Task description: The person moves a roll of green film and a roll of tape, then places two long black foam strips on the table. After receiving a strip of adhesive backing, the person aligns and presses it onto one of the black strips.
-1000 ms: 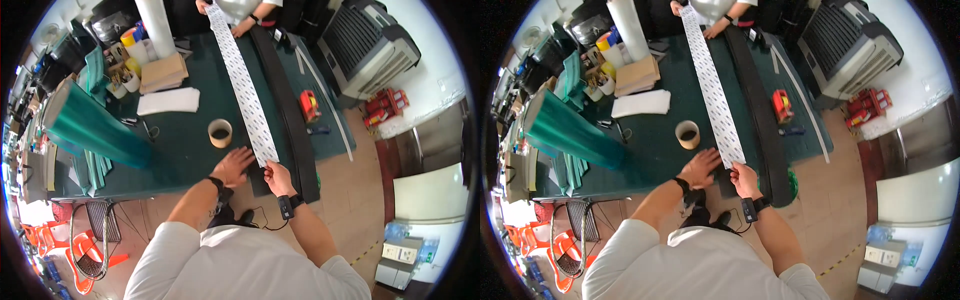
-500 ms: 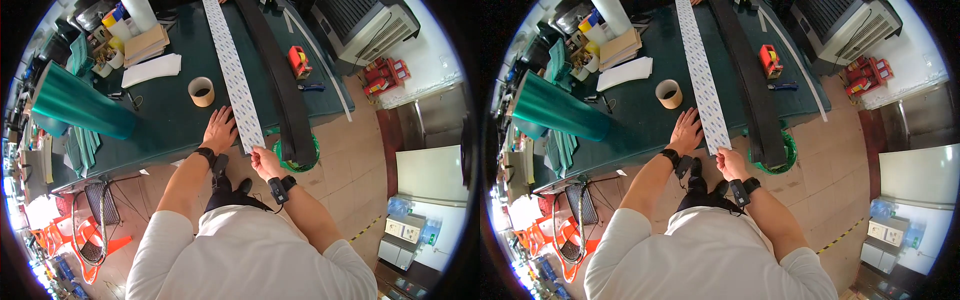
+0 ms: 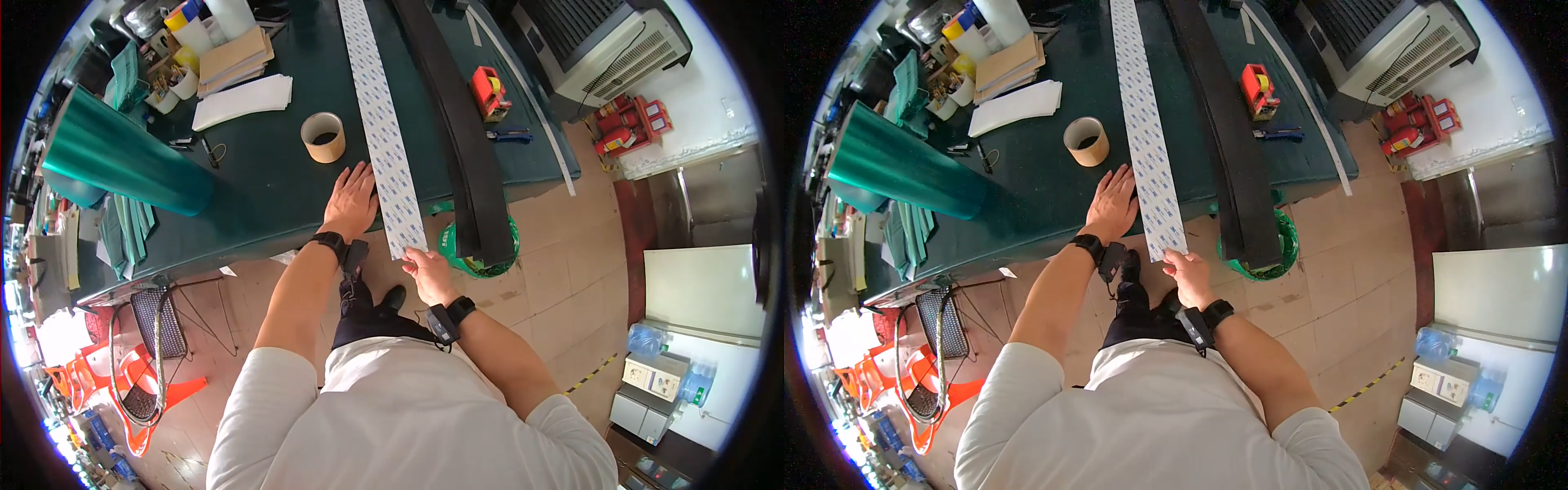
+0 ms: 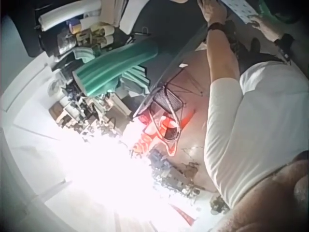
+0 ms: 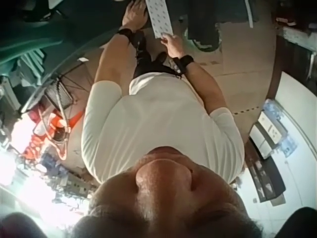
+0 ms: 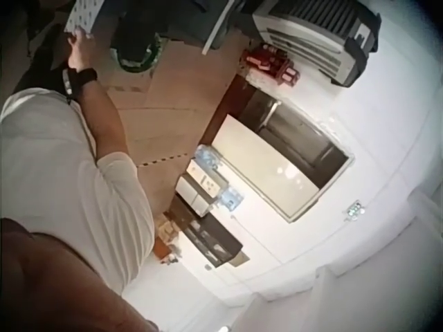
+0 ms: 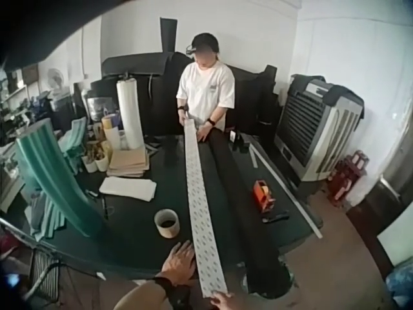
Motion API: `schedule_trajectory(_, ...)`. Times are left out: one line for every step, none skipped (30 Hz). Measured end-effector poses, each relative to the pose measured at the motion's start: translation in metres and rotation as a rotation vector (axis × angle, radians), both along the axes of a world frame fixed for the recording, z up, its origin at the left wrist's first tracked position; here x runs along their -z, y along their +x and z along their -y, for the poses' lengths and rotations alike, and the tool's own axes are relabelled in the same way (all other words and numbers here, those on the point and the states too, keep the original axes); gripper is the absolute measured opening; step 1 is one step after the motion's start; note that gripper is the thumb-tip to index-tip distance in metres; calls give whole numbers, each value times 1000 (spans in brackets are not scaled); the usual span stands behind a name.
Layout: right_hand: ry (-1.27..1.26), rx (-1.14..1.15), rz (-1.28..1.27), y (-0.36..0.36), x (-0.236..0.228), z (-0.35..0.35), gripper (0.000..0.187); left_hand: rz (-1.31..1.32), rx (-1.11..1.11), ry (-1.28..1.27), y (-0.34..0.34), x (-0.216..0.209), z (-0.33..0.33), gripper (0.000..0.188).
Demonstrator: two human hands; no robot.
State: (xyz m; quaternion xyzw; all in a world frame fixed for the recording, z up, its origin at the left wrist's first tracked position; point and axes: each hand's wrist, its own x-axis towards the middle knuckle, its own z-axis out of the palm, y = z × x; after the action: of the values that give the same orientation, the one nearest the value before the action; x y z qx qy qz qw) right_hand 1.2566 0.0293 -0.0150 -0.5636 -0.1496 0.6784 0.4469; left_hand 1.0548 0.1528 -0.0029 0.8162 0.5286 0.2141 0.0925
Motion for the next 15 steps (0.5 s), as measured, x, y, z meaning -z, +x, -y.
schedule_trajectory(9, 2, -7, 1, 0, 0, 10, -7, -1, -3, 0, 0, 0, 49)
schedule_trajectory(18, 4, -14, 1, 1, -1, 10, -6, -4, 0, 0, 0, 1, 49)
schedule_trajectory(21, 1, -14, 1, 1, -1, 10, 7, -12, -9, 0, 1, 1, 47)
schedule_trajectory(32, -7, -12, 1, 2, -1, 10, 20, -21, -17, 0, 1, 2, 46)
schedule_trajectory(44, -16, -9, 1, 1, -2, 9, 33, -30, -24, 0, 1, 2, 45)
schedule_trajectory(56, -25, -7, 0, 0, -3, 9, 34, -35, -21, 0, 2, 2, 45)
schedule_trajectory(58, -31, -7, 0, -1, -5, 9, 35, -33, -19, 0, 3, 3, 44)
schedule_trajectory(54, -19, -16, 0, -2, -6, 9, 36, -31, -17, 0, 4, 4, 43)
schedule_trajectory(49, -8, -24, -1, -2, -7, 9, 38, -29, -17, 0, 5, 5, 43)
schedule_trajectory(38, 2, -33, -1, -1, -5, 9, 39, -36, -22, 0, 4, 6, 43)
schedule_trajectory(31, -4, -32, -1, 1, -5, 9, 45, -35, -34, -1, 3, 4, 44)
schedule_trajectory(47, -16, -38, 0, 3, -7, 9, 52, -31, -47, -1, 1, 2, 45)
schedule_trajectory(61, -27, -45, 1, 5, -9, 10, 60, -28, -60, -1, 0, 1, 46)
schedule_trajectory(76, -39, -51, 2, 7, -9, 10, 61, -32, -69, 0, 0, 2, 46)
schedule_trajectory(71, -43, -51, 2, 8, -9, 10, 76, -34, -62, 0, 2, 0, 48)
